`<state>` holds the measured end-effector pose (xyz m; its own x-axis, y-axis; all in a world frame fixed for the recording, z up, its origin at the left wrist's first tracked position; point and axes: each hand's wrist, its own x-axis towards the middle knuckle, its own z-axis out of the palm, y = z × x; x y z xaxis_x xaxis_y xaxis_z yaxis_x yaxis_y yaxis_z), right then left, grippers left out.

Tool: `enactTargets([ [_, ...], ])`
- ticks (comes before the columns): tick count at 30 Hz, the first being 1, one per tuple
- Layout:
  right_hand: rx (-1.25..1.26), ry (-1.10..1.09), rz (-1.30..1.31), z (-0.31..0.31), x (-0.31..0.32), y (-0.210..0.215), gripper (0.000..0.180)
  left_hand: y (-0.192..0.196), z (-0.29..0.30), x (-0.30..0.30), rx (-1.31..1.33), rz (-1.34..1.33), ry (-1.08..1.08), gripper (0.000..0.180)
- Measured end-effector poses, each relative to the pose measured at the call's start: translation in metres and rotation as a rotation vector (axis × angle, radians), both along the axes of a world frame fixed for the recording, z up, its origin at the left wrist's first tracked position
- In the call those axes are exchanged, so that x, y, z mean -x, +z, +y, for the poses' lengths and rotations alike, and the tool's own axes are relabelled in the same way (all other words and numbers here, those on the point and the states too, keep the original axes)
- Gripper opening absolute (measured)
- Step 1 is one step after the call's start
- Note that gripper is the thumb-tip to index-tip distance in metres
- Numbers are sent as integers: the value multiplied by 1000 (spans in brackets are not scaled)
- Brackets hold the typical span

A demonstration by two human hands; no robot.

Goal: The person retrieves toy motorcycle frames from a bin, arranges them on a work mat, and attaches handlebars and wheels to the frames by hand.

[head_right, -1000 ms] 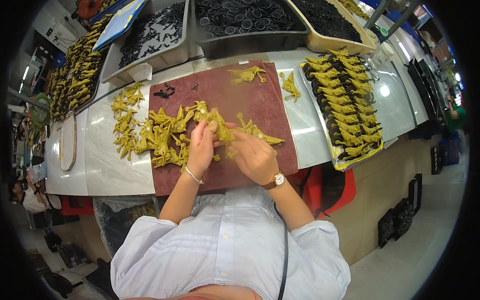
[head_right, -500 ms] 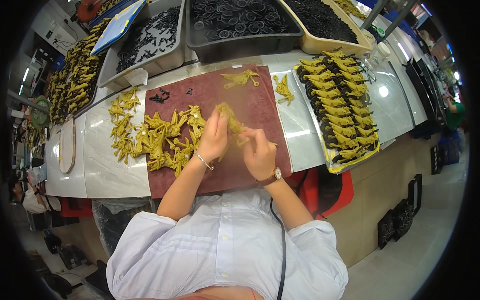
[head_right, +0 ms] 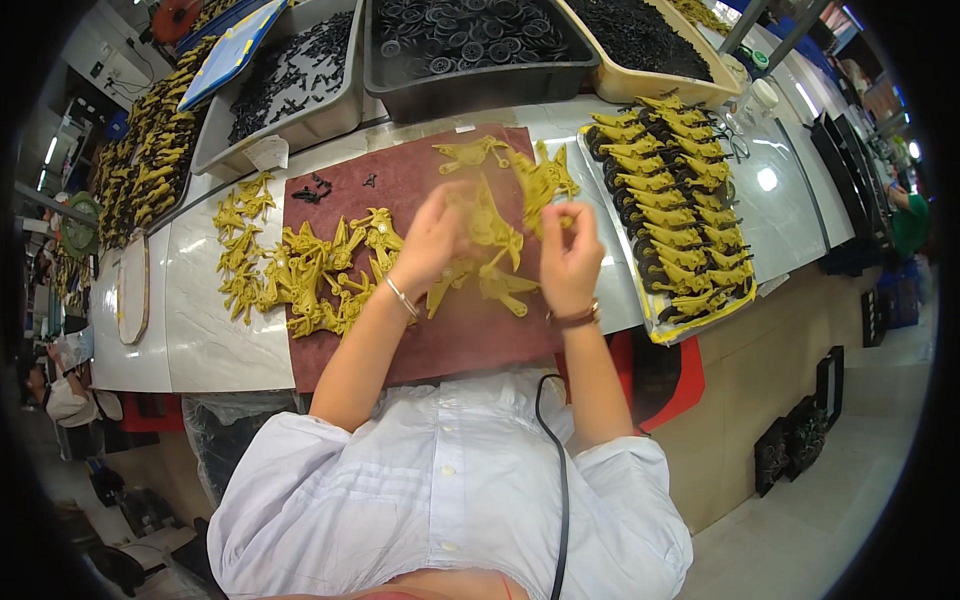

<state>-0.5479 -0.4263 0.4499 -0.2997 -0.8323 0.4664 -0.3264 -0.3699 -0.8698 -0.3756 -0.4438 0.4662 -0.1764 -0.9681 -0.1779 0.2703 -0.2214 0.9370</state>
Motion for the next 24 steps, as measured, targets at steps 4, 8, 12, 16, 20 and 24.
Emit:
enactTargets([
  [4,-3,-178,406,-51,38,-12,16,-25,-29,-3,-45,95,71,44],
  [8,57,-266,747,-84,55,-32,16,-24,-38,-1,54,-203,87,47],
  [12,44,-160,873,-85,54,-37,25,-43,-50,-13,147,-677,22,50],
  [16,44,-68,944,-57,45,-26,40,-37,-43,-18,356,-1210,62,47],
  [20,-116,444,587,-8,21,4,48,-32,-26,-21,491,-1332,139,47],
  [24,-214,606,686,21,10,-6,56,-35,-24,-20,606,-1274,23,50],
])
